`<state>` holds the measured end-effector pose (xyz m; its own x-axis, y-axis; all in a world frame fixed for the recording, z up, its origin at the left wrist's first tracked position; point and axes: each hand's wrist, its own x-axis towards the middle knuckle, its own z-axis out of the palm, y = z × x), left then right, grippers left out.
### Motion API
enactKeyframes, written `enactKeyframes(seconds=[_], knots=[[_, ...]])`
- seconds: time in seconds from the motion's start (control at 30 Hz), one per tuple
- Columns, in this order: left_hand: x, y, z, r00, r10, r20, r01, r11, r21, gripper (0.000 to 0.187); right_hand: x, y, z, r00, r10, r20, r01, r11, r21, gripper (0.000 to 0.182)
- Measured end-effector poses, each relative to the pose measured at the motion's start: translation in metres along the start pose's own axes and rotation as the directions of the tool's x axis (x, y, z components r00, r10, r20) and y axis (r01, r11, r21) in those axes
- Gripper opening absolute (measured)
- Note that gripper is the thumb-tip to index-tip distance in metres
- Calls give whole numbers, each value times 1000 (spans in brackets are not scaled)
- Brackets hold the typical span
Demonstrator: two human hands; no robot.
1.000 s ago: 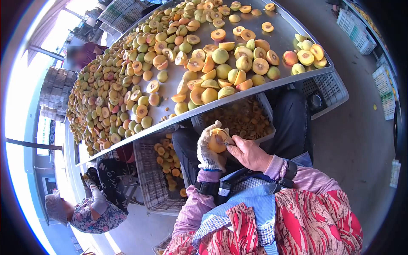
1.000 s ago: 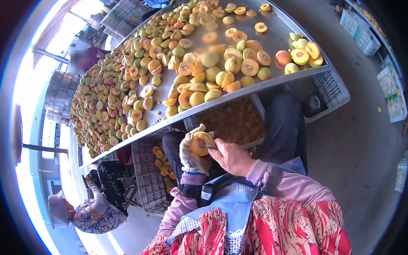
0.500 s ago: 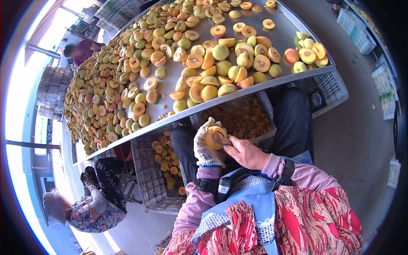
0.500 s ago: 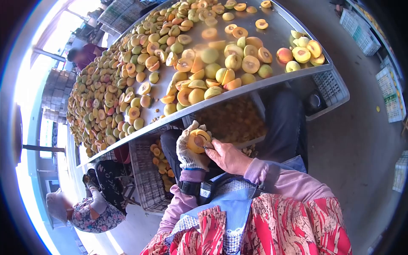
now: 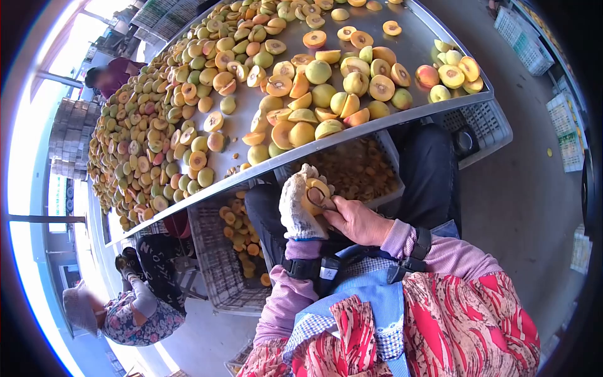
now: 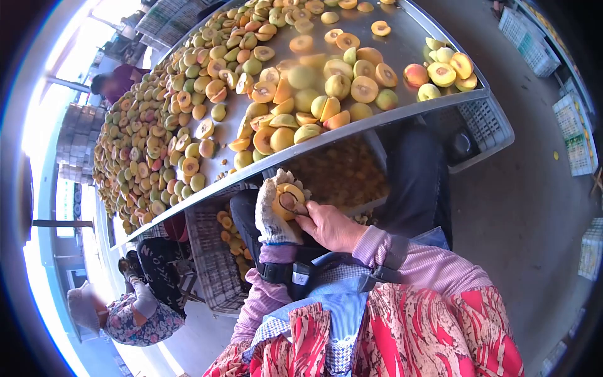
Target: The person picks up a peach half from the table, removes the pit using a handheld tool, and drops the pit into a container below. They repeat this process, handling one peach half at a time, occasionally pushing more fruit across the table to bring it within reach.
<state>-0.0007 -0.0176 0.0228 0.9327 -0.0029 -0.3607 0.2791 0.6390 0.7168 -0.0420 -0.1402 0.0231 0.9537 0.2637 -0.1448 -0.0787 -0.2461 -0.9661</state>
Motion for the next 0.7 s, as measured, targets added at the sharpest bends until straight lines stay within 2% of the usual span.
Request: enactKeyframes(seconds=[0.03, 0.07, 0.13, 0.17, 0.23, 0.33, 0.37, 0.4, 0.43, 0.5, 0.6, 0.7], knots=[[1, 4, 1, 1000, -2, -2, 2, 1000, 1, 35, 1, 0, -3, 999, 16, 41, -16, 1000, -8, 32], [3, 10, 2, 985, -168, 30, 168, 986, 18, 33, 1, 1, -6, 996, 33, 82, -32, 999, -15, 34], [11, 23, -2, 881, -472, 24, 467, 878, 107, 30, -1, 6, -9, 993, 6, 115, -6, 1000, -4, 35], [16, 22, -2, 882, -471, 24, 467, 878, 105, 30, -1, 9, -12, 990, -24, 141, 23, 1000, 5, 37], [21, 20, 0, 872, -490, -7, 479, 851, 217, 30, 1, 11, -14, 984, 11, 179, -9, 1000, -12, 37], [22, 15, 3, 905, -424, -17, 422, 897, 133, 31, 4, 12, -13, 987, -9, 161, -2, 998, 67, 38], [24, 15, 3, 914, -406, -13, 405, 909, 101, 31, 1, 9, -9, 996, -24, 88, 20, 999, 49, 37], [21, 19, 3, 920, -389, 49, 378, 912, 157, 32, -2, 7, -7, 999, -39, 18, 39, 999, 29, 37], [17, 16, 5, 923, -383, 50, 371, 916, 153, 32, 0, 8, -5, 999, -45, 22, 44, 999, 25, 37], [6, 7, 13, 981, -187, 45, 188, 981, -36, 33, 0, 14, 2, 996, -63, -66, 65, 997, 30, 36], [1, 0, 11, 990, -131, 56, 134, 990, -48, 32, -4, 13, 2, 989, -99, -109, 96, 995, -26, 35], [-2, -5, 14, 996, -82, 46, 87, 989, -117, 31, -4, 12, 3, 990, -74, -117, 74, 997, -1, 35]])
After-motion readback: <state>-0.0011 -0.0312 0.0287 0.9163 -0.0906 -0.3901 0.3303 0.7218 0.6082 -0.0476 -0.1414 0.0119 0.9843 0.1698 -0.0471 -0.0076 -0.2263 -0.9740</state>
